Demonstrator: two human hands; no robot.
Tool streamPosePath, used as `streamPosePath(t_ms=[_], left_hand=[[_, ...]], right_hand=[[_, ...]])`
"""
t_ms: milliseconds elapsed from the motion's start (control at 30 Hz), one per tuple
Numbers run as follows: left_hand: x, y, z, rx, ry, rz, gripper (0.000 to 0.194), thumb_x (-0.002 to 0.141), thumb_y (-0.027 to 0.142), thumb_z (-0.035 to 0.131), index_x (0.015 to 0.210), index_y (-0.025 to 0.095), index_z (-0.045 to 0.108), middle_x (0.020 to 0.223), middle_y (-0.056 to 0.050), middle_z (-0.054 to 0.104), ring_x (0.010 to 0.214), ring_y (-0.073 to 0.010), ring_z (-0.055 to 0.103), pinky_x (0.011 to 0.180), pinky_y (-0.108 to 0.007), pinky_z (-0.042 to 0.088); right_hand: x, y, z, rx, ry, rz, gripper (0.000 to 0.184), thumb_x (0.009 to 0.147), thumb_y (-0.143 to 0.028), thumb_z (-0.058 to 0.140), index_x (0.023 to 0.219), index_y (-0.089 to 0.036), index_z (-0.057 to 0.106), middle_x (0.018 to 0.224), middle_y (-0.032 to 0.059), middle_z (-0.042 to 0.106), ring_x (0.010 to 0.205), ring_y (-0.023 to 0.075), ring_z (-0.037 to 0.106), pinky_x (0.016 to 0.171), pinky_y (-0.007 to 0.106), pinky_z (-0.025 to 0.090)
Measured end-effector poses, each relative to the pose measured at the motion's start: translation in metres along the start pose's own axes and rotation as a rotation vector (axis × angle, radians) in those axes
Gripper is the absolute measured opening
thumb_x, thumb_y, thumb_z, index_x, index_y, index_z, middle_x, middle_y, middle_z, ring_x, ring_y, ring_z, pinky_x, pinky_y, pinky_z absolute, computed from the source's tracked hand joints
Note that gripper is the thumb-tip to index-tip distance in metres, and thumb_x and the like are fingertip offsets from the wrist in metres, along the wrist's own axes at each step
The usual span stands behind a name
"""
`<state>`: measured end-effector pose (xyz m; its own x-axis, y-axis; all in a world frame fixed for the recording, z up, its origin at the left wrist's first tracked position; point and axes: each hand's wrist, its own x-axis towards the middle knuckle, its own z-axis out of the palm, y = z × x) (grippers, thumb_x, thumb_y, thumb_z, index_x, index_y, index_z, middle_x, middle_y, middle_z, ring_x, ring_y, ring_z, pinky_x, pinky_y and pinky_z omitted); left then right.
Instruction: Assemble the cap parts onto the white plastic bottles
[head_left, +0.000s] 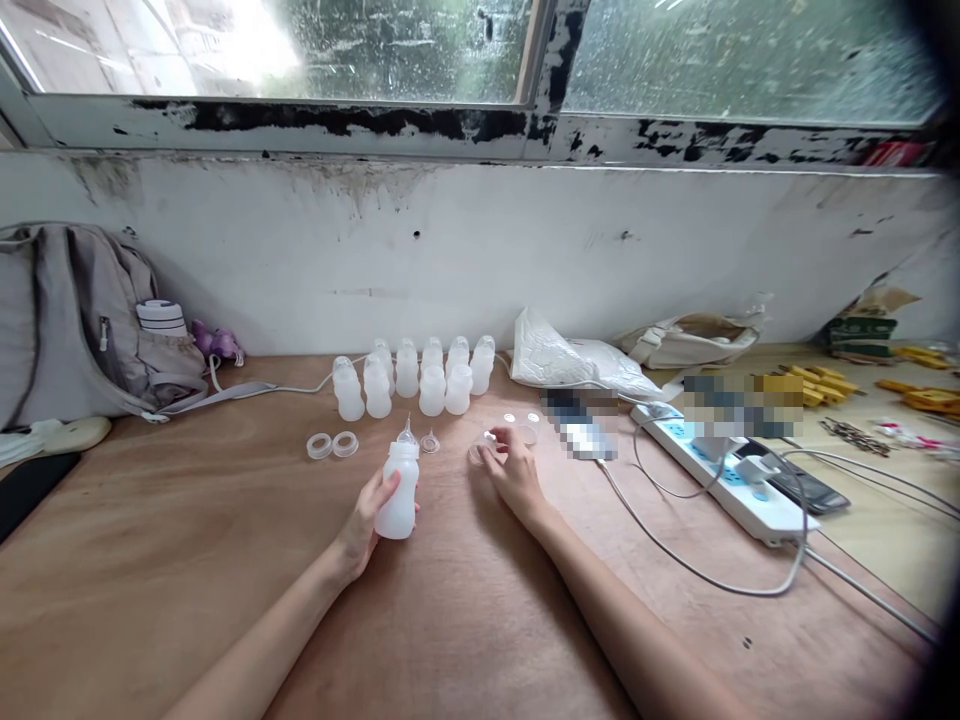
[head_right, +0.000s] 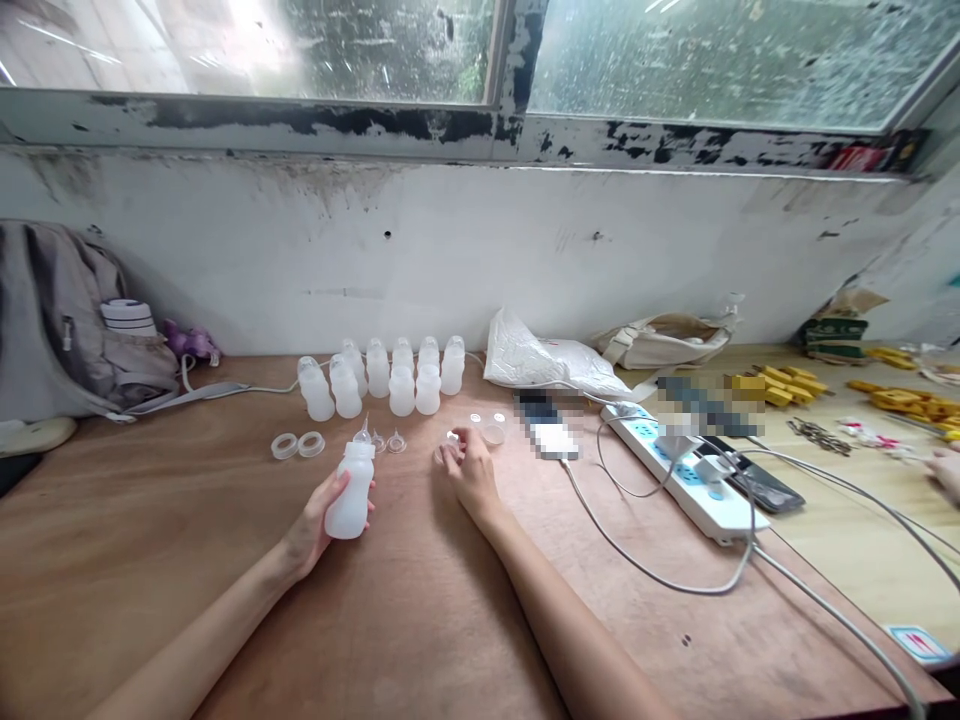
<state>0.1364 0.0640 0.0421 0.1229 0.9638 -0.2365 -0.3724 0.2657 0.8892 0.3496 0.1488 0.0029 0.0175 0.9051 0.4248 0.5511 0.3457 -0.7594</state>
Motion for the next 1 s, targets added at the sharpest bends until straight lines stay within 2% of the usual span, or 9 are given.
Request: streamPosePath(t_ms=[67,133,233,333,467,600,833,1000], left_hand=[[0.0,0.003,-0.001,0.113,-0.027,0.025,0.035,0.067,0.04,0.062,0.093,0.016,0.058,0.08,-0.005,0.06,0.068,-0.0168,0.057,0.054,-0.023,0.041],[0.0,0.003,-0.003,0.238,-0.016,0.095,0.034,0.062,0.034,0.067,0.09,0.016,0.06,0.079,-0.004,0.06,0.073,-0.0176,0.056,0.06,-0.023,0.04],[0.003,0.001,-0.006,0.357,0.077,0.207,0.04,0.053,0.026,0.074,0.088,0.018,0.058,0.079,-0.003,0.061,0.074,-0.0181,0.056,0.064,-0.023,0.04],[0.006,-0.001,-0.008,0.411,0.151,0.247,0.038,0.048,0.025,0.075,0.081,0.019,0.059,0.074,-0.002,0.061,0.067,-0.0175,0.055,0.061,-0.024,0.039],[0.007,0.003,-0.01,0.462,0.187,0.294,0.028,0.049,0.027,0.074,0.074,0.018,0.065,0.08,-0.004,0.062,0.073,-0.0189,0.055,0.064,-0.024,0.04],[0.007,0.008,-0.011,0.492,0.191,0.295,0.022,0.055,0.029,0.07,0.074,0.018,0.065,0.075,-0.003,0.063,0.07,-0.0182,0.054,0.063,-0.023,0.04],[0.006,0.01,-0.009,0.385,0.192,0.252,0.021,0.055,0.031,0.07,0.07,0.017,0.065,0.071,-0.002,0.063,0.065,-0.0173,0.054,0.057,-0.022,0.039],[0.007,0.009,-0.013,0.377,0.183,0.245,0.021,0.058,0.032,0.068,0.072,0.017,0.064,0.071,-0.002,0.062,0.063,-0.0158,0.054,0.055,-0.022,0.037]], right_hand=[[0.0,-0.004,-0.001,0.197,0.038,0.109,0.04,0.073,-0.037,0.056,0.106,-0.014,0.049,0.088,0.0084,0.057,0.078,0.0187,0.056,0.073,0.036,0.046],[0.0,-0.009,-0.002,0.427,0.022,0.224,0.043,0.072,-0.041,0.057,0.105,-0.015,0.051,0.084,0.0065,0.058,0.076,0.0173,0.057,0.073,0.035,0.047],[-0.004,-0.019,-0.001,0.707,-0.025,0.366,0.033,0.069,-0.042,0.06,0.089,-0.016,0.058,0.079,0.003,0.058,0.07,0.0146,0.057,0.071,0.033,0.049],[-0.01,-0.029,0.0,0.83,-0.061,0.419,0.026,0.067,-0.039,0.064,0.078,-0.016,0.059,0.077,0.0002,0.056,0.064,0.0115,0.056,0.068,0.031,0.051],[-0.014,-0.038,0.001,0.815,-0.091,0.415,0.026,0.067,-0.037,0.065,0.08,-0.016,0.059,0.074,-0.0001,0.056,0.058,0.0102,0.055,0.06,0.029,0.052],[-0.017,-0.041,0.003,0.753,-0.158,0.404,0.028,0.067,-0.038,0.064,0.079,-0.014,0.06,0.069,0.0008,0.057,0.057,0.0108,0.055,0.054,0.027,0.052],[-0.025,-0.045,0.011,0.706,-0.251,0.418,0.031,0.064,-0.041,0.065,0.08,-0.014,0.061,0.072,0.0019,0.06,0.063,0.0136,0.058,0.054,0.027,0.053],[-0.027,-0.045,0.012,0.738,-0.308,0.446,0.031,0.066,-0.041,0.063,0.081,-0.014,0.062,0.073,0.0019,0.061,0.06,0.013,0.059,0.056,0.027,0.053]])
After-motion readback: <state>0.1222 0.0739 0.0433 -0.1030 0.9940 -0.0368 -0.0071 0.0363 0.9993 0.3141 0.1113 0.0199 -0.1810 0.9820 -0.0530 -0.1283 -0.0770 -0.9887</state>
